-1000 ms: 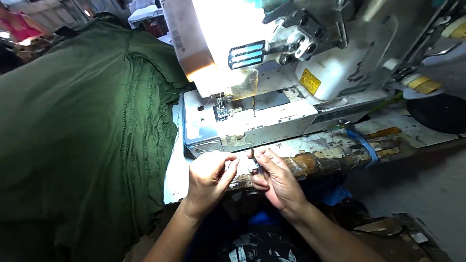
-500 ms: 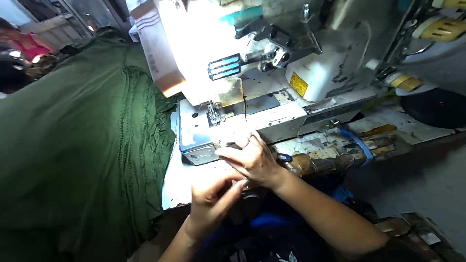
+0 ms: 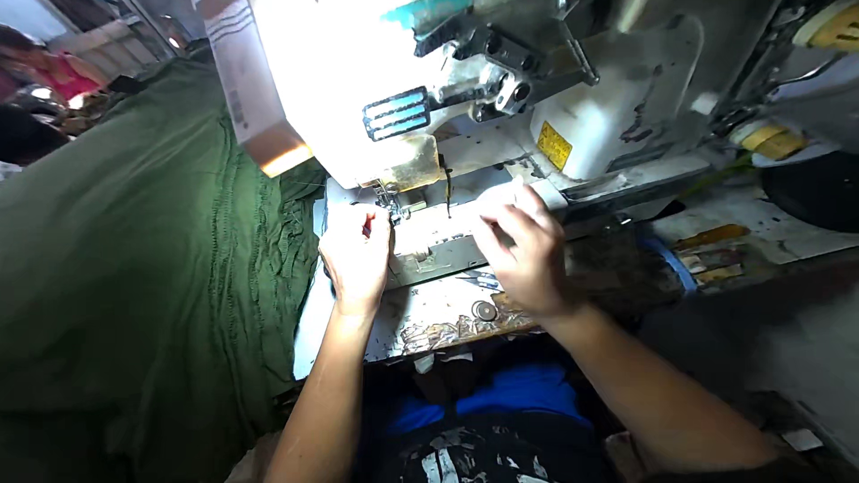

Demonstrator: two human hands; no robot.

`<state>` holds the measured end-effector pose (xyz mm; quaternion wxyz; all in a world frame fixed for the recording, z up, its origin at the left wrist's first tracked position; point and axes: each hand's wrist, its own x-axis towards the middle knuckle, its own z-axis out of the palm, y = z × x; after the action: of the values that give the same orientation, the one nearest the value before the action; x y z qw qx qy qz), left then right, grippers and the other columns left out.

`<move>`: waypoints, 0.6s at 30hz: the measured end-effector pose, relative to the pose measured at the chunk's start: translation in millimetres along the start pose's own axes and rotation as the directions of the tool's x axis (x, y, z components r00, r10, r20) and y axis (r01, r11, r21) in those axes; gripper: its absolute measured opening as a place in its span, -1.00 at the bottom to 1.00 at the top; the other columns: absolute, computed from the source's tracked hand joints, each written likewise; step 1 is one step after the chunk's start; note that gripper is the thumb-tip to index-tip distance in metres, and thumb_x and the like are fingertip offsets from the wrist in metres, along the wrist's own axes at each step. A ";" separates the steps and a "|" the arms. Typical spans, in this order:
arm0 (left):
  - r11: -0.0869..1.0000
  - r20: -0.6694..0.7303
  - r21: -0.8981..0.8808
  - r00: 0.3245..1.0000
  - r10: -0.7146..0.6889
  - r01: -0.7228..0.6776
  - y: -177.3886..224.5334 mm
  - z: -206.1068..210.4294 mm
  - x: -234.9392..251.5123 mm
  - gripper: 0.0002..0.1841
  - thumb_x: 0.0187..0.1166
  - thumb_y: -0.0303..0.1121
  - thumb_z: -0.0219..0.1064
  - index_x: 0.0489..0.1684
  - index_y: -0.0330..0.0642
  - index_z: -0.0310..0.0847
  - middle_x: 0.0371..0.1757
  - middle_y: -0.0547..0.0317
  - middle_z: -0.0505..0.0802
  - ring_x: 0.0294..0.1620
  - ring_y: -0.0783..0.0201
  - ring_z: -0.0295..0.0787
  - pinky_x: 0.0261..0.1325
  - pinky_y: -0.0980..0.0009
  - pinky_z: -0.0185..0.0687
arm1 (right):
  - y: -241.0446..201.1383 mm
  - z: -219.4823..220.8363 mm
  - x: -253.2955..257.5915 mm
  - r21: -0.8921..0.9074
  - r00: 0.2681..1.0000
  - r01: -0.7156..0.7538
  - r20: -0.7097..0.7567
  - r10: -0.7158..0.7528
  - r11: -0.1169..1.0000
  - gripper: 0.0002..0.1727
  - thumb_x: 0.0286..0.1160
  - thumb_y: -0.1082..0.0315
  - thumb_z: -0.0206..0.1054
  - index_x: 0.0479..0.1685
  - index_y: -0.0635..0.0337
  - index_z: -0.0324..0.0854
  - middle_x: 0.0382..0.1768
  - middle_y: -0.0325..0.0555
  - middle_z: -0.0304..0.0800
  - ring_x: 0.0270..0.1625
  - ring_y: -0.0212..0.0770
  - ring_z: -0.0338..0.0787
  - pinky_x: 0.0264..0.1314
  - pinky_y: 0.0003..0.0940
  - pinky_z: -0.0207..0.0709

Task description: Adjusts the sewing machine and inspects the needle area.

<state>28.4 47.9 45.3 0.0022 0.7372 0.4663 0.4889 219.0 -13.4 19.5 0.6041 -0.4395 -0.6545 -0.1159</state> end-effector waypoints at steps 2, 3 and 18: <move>1.000 -0.016 0.009 1.000 -0.022 0.022 -1.1 2.9 3.2 -0.85 0.55 -0.39 0.35 -0.37 -0.22 0.79 -0.42 0.20 0.77 -0.40 0.49 0.64 -0.27 0.54 0.51 | 8.0 10.5 26.2 -0.006 0.993 -0.074 0.092 0.074 0.997 -0.81 0.52 0.47 0.33 -0.13 0.20 0.89 -0.14 0.02 0.85 0.08 -0.06 0.78 0.25 -0.24 0.59; 0.999 -0.012 0.013 0.999 -0.034 0.034 -1.3 3.0 4.0 -0.84 0.56 -0.38 0.35 -0.38 -0.21 0.79 -0.44 0.21 0.76 -0.43 0.50 0.63 -0.30 0.54 0.50 | 10.2 18.6 36.0 0.004 0.988 -0.083 0.133 0.082 0.997 -0.79 0.49 0.50 0.32 -0.15 0.17 0.90 -0.19 0.02 0.85 0.07 -0.02 0.77 0.24 -0.18 0.58; 0.986 0.037 -0.008 0.985 -0.169 0.169 3.4 0.9 11.6 -0.84 0.48 -0.35 0.40 -0.50 -0.13 0.75 -0.53 0.41 0.72 -0.48 0.67 0.57 -0.34 0.63 0.41 | 15.6 65.4 63.5 0.125 0.861 -0.206 0.495 0.119 0.971 -0.79 0.50 0.45 0.34 -0.12 0.10 0.92 0.01 0.08 0.87 0.32 0.18 0.69 0.44 0.17 0.39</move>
<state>32.4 54.4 54.7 0.0563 0.7038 0.5242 0.4761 192.6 68.1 54.4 0.4650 -0.4538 -0.7527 0.1065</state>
